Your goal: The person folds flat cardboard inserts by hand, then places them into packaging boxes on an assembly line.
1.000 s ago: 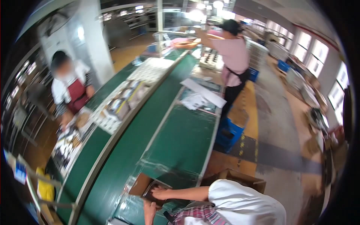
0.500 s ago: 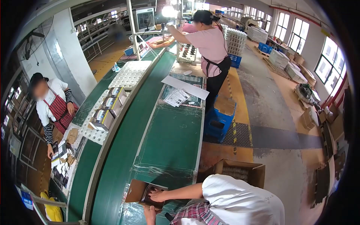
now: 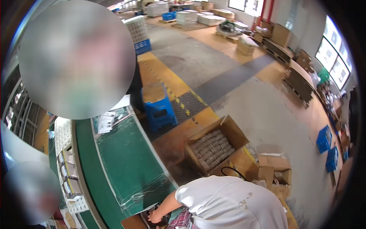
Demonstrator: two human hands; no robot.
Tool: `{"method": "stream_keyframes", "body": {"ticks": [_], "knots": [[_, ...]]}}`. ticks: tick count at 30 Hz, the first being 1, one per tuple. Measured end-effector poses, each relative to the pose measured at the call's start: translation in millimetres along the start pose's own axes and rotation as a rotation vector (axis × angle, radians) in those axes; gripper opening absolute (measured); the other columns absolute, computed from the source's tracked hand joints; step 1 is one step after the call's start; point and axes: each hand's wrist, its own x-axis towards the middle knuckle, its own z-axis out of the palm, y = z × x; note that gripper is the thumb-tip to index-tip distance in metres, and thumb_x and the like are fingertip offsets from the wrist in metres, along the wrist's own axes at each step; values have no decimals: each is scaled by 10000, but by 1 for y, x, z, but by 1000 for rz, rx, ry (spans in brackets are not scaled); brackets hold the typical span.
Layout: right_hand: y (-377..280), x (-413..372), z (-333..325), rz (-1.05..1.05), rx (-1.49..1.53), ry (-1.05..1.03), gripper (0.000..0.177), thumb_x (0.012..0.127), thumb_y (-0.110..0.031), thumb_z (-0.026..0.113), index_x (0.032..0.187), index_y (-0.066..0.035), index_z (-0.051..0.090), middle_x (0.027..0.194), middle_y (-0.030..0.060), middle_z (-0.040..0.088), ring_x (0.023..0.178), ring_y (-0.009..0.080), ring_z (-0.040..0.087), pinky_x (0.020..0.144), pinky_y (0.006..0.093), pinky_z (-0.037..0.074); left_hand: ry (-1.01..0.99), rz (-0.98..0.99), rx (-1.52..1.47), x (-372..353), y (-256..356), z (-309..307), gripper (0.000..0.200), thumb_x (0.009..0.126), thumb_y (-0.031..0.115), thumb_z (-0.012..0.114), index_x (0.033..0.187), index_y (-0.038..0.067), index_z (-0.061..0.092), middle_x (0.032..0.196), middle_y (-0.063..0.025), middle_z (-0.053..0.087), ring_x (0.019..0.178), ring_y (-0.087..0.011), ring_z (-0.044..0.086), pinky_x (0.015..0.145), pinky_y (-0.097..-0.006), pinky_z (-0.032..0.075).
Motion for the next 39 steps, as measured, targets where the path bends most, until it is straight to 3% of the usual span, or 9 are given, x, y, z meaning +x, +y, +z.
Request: {"method": "stream_keyframes", "body": {"ticks": [3,4,7,12,14,16,17,24,39], "knots": [[26,48,81,49,17,68,228,561,-224,626,739,-83,649,993,42,512,1047,266,431,929,510,316,-12,-3,16,-3,2,4,374,797,195,505,1020,-93,418,985,-181,513,722,-283,620,565,-360,527],[-18,-19,-49,125,57,-86,236,547,-213,645,748,-90,663,999,36,518,1037,264,435,917,513,330,-11,-2,19,-5,2,4,380,799,200,506,1025,-92,417,991,-181,513,724,-284,621,567,-360,526],[-43,-30,-97,175,-87,-259,264,567,-212,668,781,-56,670,931,40,589,1008,278,499,876,489,378,-11,6,14,-10,0,0,399,804,214,510,1040,-92,413,1007,-182,512,732,-288,624,573,-360,524],[-58,-61,-134,105,-52,-73,240,616,-129,642,822,-14,685,861,175,653,804,316,633,652,430,512,39,-7,-10,-27,-3,-26,430,812,237,518,1066,-91,406,1035,-184,510,744,-294,629,583,-359,520],[-66,-75,-151,145,31,-44,198,650,-120,591,785,-4,678,835,181,651,799,324,635,664,440,506,43,-15,-7,-33,-9,-47,442,815,247,520,1076,-91,403,1046,-184,509,748,-296,631,587,-359,518],[-76,-95,-187,121,87,-104,188,673,-148,554,747,-7,654,756,206,631,715,348,630,604,450,494,-7,-6,-24,-28,-25,-67,677,838,256,523,1335,-73,201,1199,-249,457,790,-291,637,674,-349,494],[-82,-101,-208,98,66,-150,172,672,-108,538,755,3,640,766,208,630,719,337,629,600,445,495,-3,32,-10,-29,-34,-73,676,840,307,534,1321,-64,238,1198,-225,459,793,-291,637,667,-351,499],[-69,-105,-183,83,113,-165,231,730,-99,496,912,18,577,854,218,606,823,365,591,705,454,473,-76,112,137,-56,-66,-105,544,865,245,530,1286,-53,359,1158,-185,520,838,-229,635,721,-328,486],[-108,-126,-247,-118,173,-208,336,816,-186,549,1100,-7,528,1052,180,565,998,340,521,855,407,411,216,116,75,-104,-105,-118,483,845,261,538,1223,-29,456,1090,-174,585,841,-216,632,762,-327,480]]}}
